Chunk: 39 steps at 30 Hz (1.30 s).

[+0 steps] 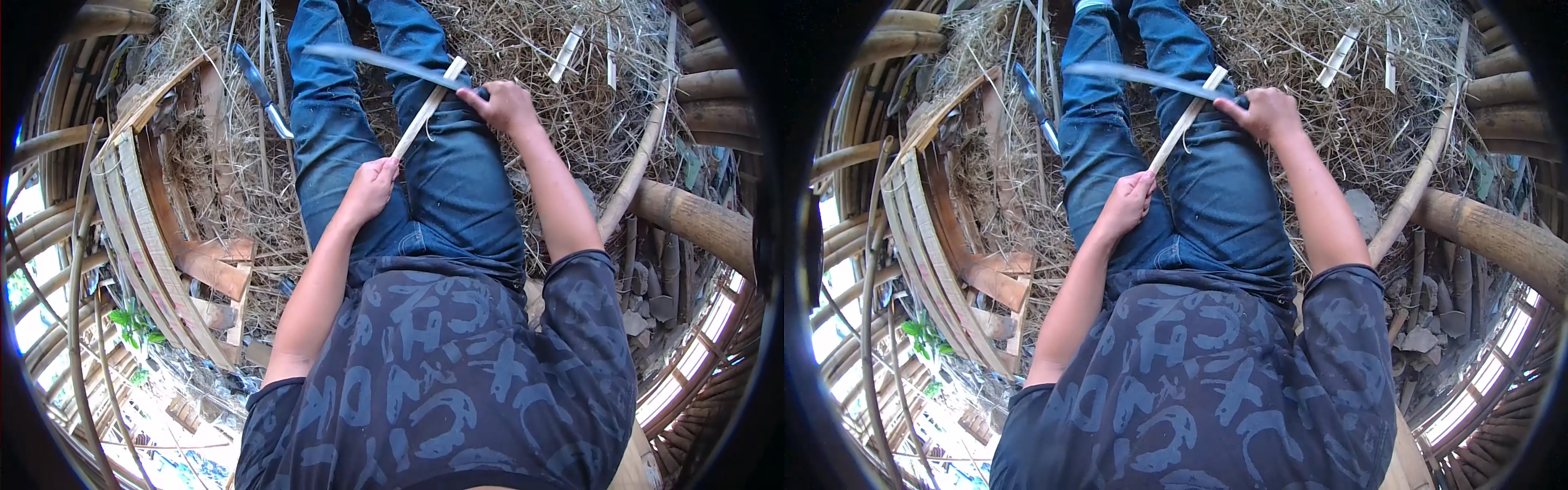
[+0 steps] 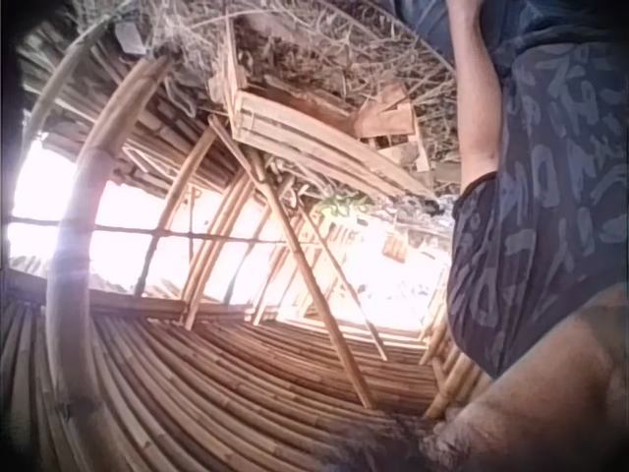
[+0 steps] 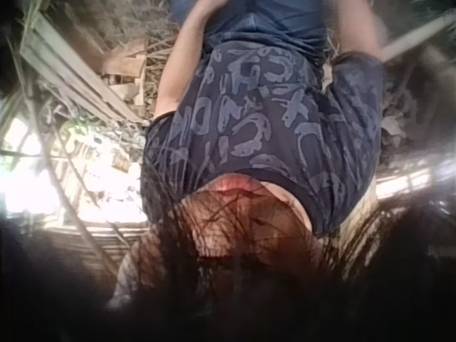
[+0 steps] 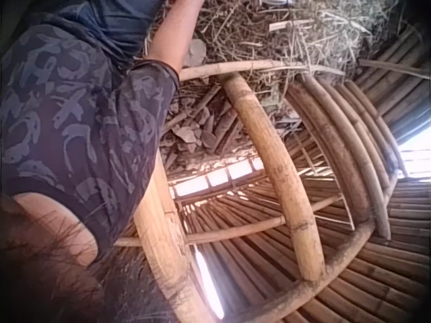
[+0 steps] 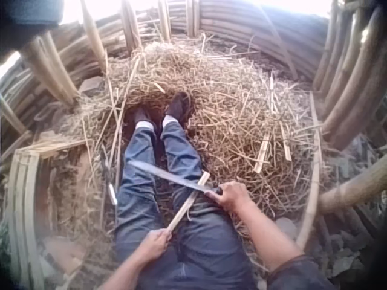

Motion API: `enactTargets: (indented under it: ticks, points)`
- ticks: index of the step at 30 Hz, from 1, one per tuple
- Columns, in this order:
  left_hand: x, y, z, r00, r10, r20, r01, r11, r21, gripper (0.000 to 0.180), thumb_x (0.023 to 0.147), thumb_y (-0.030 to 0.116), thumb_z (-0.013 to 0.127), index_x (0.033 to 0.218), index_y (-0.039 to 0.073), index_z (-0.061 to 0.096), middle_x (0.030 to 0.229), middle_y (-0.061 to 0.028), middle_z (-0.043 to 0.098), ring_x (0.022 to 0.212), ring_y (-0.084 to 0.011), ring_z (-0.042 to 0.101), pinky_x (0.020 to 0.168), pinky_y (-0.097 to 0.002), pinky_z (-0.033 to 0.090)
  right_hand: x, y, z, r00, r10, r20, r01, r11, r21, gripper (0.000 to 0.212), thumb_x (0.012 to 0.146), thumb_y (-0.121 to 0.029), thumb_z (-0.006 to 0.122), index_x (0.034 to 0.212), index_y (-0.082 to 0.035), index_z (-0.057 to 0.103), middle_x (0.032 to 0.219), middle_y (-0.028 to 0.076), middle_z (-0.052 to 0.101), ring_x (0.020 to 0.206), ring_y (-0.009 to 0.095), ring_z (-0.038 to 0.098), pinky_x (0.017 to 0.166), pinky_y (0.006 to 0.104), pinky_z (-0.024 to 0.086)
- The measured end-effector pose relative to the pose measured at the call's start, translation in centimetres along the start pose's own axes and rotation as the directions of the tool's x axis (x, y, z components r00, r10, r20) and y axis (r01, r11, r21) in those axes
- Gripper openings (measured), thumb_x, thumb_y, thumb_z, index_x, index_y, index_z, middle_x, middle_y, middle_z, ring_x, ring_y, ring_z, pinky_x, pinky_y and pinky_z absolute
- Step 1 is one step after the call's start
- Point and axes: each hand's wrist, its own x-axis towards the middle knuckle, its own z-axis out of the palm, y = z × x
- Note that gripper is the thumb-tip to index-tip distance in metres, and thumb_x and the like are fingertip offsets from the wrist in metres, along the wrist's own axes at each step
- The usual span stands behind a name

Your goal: The person scrapes and whittles a wooden stick using a knife.

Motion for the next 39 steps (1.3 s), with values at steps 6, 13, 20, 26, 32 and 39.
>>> enactTargets:
  ticks: [6,13,20,26,32,39]
  points:
    - [0.0,-0.6,-0.4,0.997,0.076,-0.007,-0.074,0.992,0.099,0.037,0.103,0.035,0.044,0.073,0.013,0.046,0.057,0.0087,0.037,0.043,-0.003,0.033,0.038,-0.021,0.026,0.7,2.4,-1.9,0.984,0.153,0.092,-0.155,0.988,0.022,0.081,0.079,-0.081,0.043,0.074,-0.006,0.07,0.075,0.018,0.069,0.079,0.036,0.068,0.074,0.0478,0.053]
    - [0.3,0.9,-0.5,0.984,-0.178,0.029,0.178,0.984,-0.006,0.039,0.102,0.034,0.046,0.075,0.006,0.049,0.058,0.0014,0.049,0.048,-0.0121,0.045,0.046,-0.0298,0.037,-3.8,0.3,-1.6,0.964,0.264,0.038,-0.266,0.946,0.183,0.076,0.079,-0.079,0.047,0.073,-0.007,0.071,0.072,0.019,0.067,0.074,0.038,0.067,0.067,0.0466,0.052]
    - [-1.3,2.3,2.4,0.948,0.288,-0.138,-0.148,0.779,0.609,0.033,0.098,0.026,0.049,0.084,-0.003,0.05,0.074,-0.032,0.059,0.077,-0.0509,0.058,0.066,-0.0545,0.046,-6.2,-1.3,-0.8,0.984,0.17,0.056,-0.179,0.927,0.328,0.076,0.077,-0.078,0.052,0.068,-0.004,0.068,0.066,0.02,0.065,0.068,0.038,0.066,0.063,0.0447,0.052]
    - [-0.8,1.5,2.2,0.952,0.293,-0.085,-0.153,0.699,0.699,0.039,0.1,0.029,0.045,0.084,-0.005,0.055,0.075,-0.0303,0.059,0.079,-0.0486,0.058,0.065,-0.0504,0.044,-4.9,-2.1,-1.1,0.999,-0.011,0.031,0.007,0.993,0.121,0.08,0.075,-0.081,0.05,0.069,-0.004,0.07,0.069,0.019,0.067,0.071,0.036,0.068,0.066,0.0456,0.054]
    - [-0.2,1.0,1.3,0.971,0.238,-0.017,-0.172,0.747,0.642,0.044,0.101,0.031,0.041,0.083,-0.006,0.056,0.076,-0.0301,0.058,0.077,-0.0487,0.057,0.066,-0.0508,0.043,-4.3,-1.9,-0.6,0.997,-0.053,0.048,0.049,0.996,0.078,0.074,0.078,-0.075,0.052,0.069,-0.003,0.068,0.069,0.02,0.066,0.071,0.037,0.067,0.065,0.0463,0.053]
    - [-0.4,1.0,1.5,0.961,0.273,-0.035,-0.185,0.733,0.655,0.043,0.102,0.031,0.04,0.084,-0.005,0.055,0.077,-0.0302,0.059,0.079,-0.0492,0.057,0.067,-0.0515,0.043,-3.5,-0.7,0.5,0.991,-0.134,-0.02,0.135,0.989,0.057,0.073,0.078,-0.074,0.053,0.067,-0.004,0.067,0.066,0.019,0.065,0.068,0.037,0.066,0.062,0.0454,0.053]
